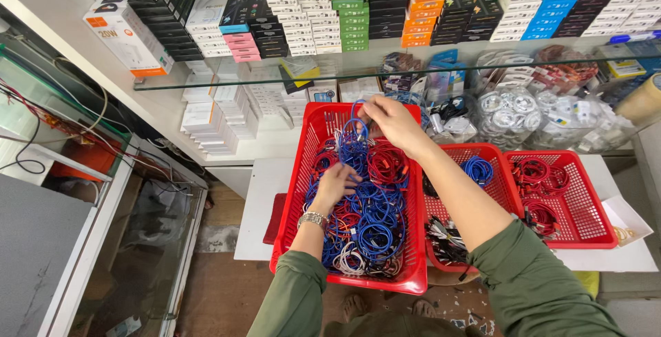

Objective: The person sorts tangled cables from a large red basket into two smaller red baskets by color. They repeatedly pick up individual cables, separate them, and place blue cables into one basket and red cables into another.

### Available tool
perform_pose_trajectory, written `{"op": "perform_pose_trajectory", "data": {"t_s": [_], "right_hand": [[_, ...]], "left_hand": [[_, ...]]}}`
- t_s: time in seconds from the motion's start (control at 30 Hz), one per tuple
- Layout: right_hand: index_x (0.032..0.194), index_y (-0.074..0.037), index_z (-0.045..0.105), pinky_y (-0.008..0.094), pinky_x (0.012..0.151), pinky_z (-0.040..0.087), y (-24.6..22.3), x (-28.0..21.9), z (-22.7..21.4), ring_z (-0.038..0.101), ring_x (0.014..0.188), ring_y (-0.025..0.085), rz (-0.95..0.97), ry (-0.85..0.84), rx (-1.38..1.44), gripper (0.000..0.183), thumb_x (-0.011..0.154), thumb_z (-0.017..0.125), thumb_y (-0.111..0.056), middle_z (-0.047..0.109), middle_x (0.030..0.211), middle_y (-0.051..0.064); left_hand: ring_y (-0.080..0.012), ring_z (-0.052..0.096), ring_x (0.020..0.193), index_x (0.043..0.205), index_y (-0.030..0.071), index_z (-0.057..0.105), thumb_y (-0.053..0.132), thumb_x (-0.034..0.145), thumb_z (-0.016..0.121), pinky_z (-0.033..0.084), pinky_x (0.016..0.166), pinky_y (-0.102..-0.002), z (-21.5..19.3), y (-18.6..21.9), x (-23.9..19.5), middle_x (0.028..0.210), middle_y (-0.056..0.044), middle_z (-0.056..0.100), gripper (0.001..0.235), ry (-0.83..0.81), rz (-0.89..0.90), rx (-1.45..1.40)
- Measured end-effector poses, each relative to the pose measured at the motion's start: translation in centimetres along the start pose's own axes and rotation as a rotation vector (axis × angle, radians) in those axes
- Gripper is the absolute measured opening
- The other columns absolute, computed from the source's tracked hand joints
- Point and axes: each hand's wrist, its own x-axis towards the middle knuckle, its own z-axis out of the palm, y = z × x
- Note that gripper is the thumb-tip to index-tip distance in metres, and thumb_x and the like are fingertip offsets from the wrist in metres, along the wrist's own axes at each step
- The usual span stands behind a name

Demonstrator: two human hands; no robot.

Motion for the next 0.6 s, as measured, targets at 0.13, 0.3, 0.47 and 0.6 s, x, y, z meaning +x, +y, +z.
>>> {"op": "perform_pose_trajectory", "data": {"t_s": [0.13, 0.3, 0.47, 0.6], "right_hand": [[0.144, 0.001, 0.049, 0.046, 0.103, 0.045, 7.0, -0.8, -1.1, 0.054, 0.126, 0.044, -0.077, 0.108, -0.709, 0.066, 0.095, 0.069, -0.037, 0.053, 0.139, 0.031], [0.136, -0.008, 0.059, 0.044, 0.096, 0.047, 9.7, -2.9, 3.0, 0.060, 0.114, 0.034, -0.032, -0.446, -0.546, 0.055, 0.092, 0.067, -0.040, 0.062, 0.126, 0.018], [0.111, -0.006, 0.066, 0.034, 0.075, 0.062, 5.4, -1.6, 2.9, 0.070, 0.091, 0.013, 0.078, -0.361, -0.028, 0.035, 0.099, 0.054, -0.036, 0.076, 0.105, -0.002], [0.102, -0.002, 0.071, 0.034, 0.077, 0.057, 2.2, -0.2, -1.4, 0.068, 0.089, 0.017, -0.078, -0.196, -0.020, 0.034, 0.106, 0.058, -0.033, 0.073, 0.099, 0.007]], "left_hand": [[-0.0242, 0.071, 0.063, 0.105, -0.002, 0.059, 0.022, 0.107, 0.044, 0.062, 0.054, -0.035, -1.9, 2.8, 0.1, 0.081, -0.018, 0.068, 0.028, 0.292, 0.147, -0.205], [-0.0237, 0.071, 0.062, 0.104, -0.003, 0.058, 0.025, 0.107, 0.046, 0.064, 0.056, -0.036, -2.0, 9.6, -0.8, 0.081, -0.016, 0.070, 0.031, 0.171, 0.259, -0.249], [-0.0199, 0.072, 0.067, 0.111, 0.000, 0.059, 0.025, 0.108, 0.046, 0.063, 0.058, -0.032, -3.4, 11.4, -1.8, 0.080, -0.010, 0.068, 0.028, 0.302, 0.416, -0.518], [-0.0150, 0.057, 0.059, 0.119, 0.000, 0.065, 0.028, 0.114, 0.044, 0.049, 0.049, -0.028, -5.7, 7.8, -0.3, 0.070, -0.004, 0.055, 0.036, 0.524, 0.479, -0.363]]}}
